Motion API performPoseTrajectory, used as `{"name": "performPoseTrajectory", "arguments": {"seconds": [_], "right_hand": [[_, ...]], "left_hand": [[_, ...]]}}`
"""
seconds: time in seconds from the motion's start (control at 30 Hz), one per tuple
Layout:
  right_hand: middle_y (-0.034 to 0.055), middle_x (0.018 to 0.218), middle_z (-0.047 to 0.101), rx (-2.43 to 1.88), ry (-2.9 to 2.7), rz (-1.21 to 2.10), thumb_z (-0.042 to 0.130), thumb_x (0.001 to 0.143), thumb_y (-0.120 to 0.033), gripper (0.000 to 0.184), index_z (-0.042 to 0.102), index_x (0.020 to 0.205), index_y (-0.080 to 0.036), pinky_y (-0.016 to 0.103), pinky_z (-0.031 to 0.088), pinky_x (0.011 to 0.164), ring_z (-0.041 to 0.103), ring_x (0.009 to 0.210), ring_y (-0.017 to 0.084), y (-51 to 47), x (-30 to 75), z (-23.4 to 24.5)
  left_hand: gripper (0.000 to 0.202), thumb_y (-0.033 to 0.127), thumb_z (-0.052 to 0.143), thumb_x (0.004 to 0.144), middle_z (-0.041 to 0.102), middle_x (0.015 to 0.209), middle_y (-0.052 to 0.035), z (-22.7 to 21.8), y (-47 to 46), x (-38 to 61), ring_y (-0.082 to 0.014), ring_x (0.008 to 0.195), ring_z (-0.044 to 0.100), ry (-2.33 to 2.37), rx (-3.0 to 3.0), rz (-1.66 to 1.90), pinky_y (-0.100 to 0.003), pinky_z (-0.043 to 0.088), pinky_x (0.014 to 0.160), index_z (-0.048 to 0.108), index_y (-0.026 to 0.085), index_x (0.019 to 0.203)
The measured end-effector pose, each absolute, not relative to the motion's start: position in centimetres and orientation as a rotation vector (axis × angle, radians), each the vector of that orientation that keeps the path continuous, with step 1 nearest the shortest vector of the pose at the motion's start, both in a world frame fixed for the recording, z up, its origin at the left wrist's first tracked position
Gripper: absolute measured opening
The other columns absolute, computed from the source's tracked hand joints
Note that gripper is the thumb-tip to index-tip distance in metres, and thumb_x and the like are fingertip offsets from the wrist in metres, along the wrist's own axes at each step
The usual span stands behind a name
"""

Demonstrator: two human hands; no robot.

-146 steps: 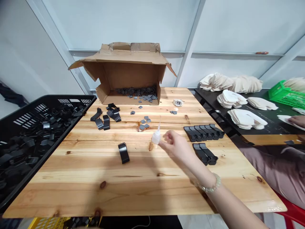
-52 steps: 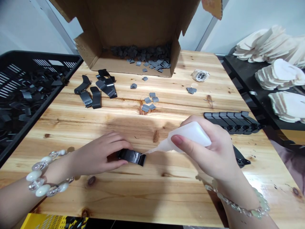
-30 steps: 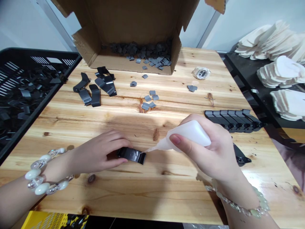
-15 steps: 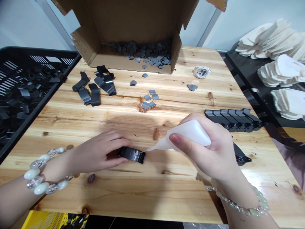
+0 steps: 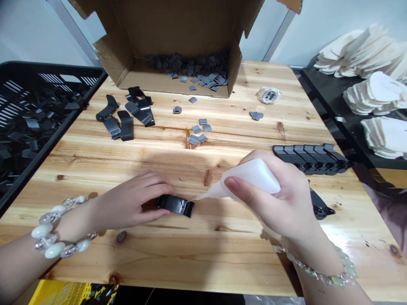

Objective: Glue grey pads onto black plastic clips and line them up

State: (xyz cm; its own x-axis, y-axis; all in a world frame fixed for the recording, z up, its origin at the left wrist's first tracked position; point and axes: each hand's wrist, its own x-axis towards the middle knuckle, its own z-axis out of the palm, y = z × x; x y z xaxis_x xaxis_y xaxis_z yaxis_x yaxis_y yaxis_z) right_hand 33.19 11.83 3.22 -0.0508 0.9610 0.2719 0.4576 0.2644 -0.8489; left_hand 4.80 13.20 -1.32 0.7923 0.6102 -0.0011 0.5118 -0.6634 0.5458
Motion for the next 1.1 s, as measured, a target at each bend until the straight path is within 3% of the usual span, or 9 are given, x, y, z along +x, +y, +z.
{"name": "performPoseTrajectory", "arguments": {"seconds": [0.57, 1.1], "right_hand": [[-0.0030, 0.053, 0.055, -1.320, -1.710, 0.680, 0.074, 0.072, -0.038, 0.018, 0.063, 0.067, -0.025, 0.020, 0.030, 0.033, 0.044, 0.041, 0.010, 11.9, 32.9, 3.5], [-0.0038, 0.054, 0.053, -1.376, -1.712, 0.635, 0.074, 0.071, -0.041, 0.019, 0.062, 0.065, -0.028, 0.023, 0.031, 0.038, 0.044, 0.044, 0.011, 11.8, 33.0, 4.4]], "left_hand": [[0.027, 0.040, 0.052, 0.092, 0.061, 0.111, -0.0039, -1.3, 13.3, 4.8, -0.0196, 0.103, 0.053, 0.834, 2.432, 0.248, -0.032, 0.037, 0.090, 0.058, 0.022, 0.111], [0.024, 0.037, 0.052, 0.091, 0.062, 0.102, -0.0032, -1.0, 13.1, 4.8, -0.0192, 0.096, 0.054, 0.850, 2.457, 0.246, -0.032, 0.037, 0.085, 0.059, 0.021, 0.108]]}}
